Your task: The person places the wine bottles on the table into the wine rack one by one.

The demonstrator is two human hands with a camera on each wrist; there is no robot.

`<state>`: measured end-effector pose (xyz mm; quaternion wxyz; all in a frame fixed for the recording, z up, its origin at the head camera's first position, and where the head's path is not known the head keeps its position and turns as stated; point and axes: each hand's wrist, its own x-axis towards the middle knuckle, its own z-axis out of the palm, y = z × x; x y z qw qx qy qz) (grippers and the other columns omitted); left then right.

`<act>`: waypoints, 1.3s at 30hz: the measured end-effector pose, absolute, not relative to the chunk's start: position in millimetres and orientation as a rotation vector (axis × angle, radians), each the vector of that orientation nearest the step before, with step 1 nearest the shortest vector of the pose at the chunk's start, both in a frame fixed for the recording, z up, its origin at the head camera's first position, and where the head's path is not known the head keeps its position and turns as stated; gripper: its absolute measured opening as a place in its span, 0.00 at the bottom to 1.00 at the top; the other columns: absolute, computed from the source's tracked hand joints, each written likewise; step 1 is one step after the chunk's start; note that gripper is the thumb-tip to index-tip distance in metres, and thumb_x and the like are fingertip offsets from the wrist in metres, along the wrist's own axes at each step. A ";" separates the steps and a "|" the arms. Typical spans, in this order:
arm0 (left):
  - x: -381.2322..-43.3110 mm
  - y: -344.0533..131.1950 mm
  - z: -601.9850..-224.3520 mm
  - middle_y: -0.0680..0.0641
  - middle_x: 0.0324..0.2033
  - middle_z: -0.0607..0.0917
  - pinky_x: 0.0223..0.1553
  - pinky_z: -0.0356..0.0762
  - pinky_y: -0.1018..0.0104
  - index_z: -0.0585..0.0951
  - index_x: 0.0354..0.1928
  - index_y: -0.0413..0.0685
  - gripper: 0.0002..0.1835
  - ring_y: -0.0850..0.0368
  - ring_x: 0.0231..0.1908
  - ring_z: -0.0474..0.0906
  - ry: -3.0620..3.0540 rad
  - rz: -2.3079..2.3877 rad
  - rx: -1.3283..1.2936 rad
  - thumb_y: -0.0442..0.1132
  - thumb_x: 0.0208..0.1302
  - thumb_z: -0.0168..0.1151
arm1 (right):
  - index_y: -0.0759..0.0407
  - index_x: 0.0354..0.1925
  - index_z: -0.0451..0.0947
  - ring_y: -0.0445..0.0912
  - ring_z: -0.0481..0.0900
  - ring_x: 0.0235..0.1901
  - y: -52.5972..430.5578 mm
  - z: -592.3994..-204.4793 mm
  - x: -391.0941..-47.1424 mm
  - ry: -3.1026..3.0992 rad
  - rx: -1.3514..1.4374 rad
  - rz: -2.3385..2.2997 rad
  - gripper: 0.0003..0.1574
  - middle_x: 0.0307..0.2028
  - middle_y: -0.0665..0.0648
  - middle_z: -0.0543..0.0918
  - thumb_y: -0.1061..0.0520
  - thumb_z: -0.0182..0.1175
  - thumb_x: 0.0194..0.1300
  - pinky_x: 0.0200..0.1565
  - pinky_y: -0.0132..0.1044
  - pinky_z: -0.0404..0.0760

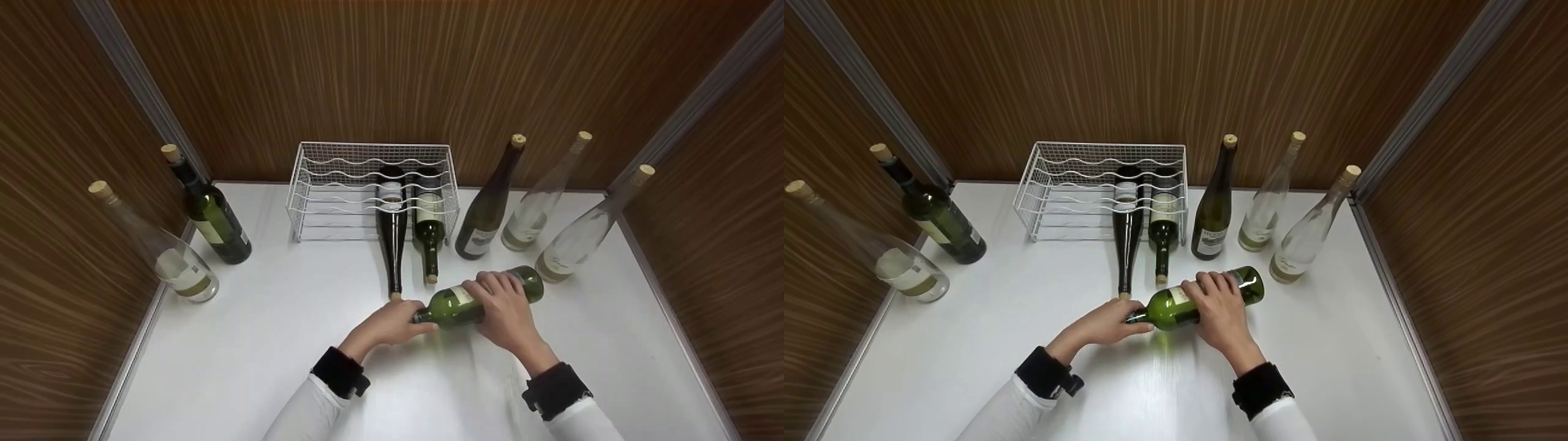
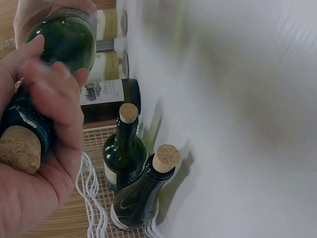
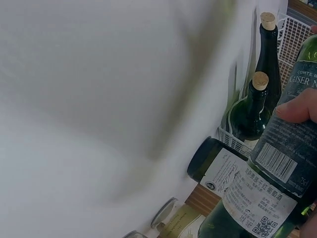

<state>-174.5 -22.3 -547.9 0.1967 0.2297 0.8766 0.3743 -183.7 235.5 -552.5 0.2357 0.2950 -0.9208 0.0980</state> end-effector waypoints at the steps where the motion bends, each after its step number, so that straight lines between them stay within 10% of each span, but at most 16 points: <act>1: -174.1 -22.6 -548.7 0.56 0.24 0.78 0.26 0.74 0.66 0.80 0.37 0.51 0.17 0.62 0.22 0.74 2.467 1.052 0.638 0.58 0.65 0.62 | 0.50 0.50 0.78 0.58 0.75 0.48 234.9 -552.6 -183.6 -2.523 0.812 0.263 0.43 0.46 0.56 0.77 0.62 0.74 0.27 0.55 0.58 0.68; 18: -164.1 -34.0 -539.1 0.52 0.33 0.79 0.31 0.74 0.62 0.88 0.41 0.46 0.27 0.59 0.30 0.74 2.531 1.222 0.423 0.63 0.58 0.66 | 0.50 0.56 0.76 0.58 0.74 0.50 225.0 -547.9 -185.0 -2.546 0.878 0.303 0.48 0.49 0.57 0.76 0.61 0.75 0.28 0.57 0.58 0.66; 27: -155.5 -51.8 -526.9 0.58 0.20 0.72 0.20 0.65 0.67 0.83 0.22 0.53 0.18 0.63 0.20 0.66 2.540 1.343 0.467 0.57 0.60 0.67 | 0.49 0.64 0.72 0.56 0.70 0.59 216.6 -539.8 -183.2 -2.510 0.940 0.389 0.53 0.58 0.60 0.72 0.57 0.81 0.37 0.66 0.57 0.58; 35: -150.8 -69.4 -522.3 0.45 0.45 0.87 0.32 0.75 0.65 0.86 0.51 0.43 0.25 0.60 0.32 0.78 2.554 1.419 0.412 0.57 0.63 0.65 | 0.47 0.69 0.68 0.60 0.60 0.69 214.2 -537.3 -181.9 -2.497 0.934 0.478 0.55 0.68 0.62 0.66 0.52 0.81 0.45 0.67 0.60 0.54; 39: -149.2 -78.8 -522.2 0.54 0.27 0.84 0.24 0.67 0.66 0.89 0.42 0.47 0.20 0.62 0.22 0.68 2.557 1.434 0.368 0.56 0.63 0.65 | 0.47 0.71 0.66 0.59 0.57 0.71 214.6 -539.1 -181.4 -2.498 0.931 0.511 0.52 0.70 0.63 0.63 0.51 0.77 0.51 0.67 0.61 0.54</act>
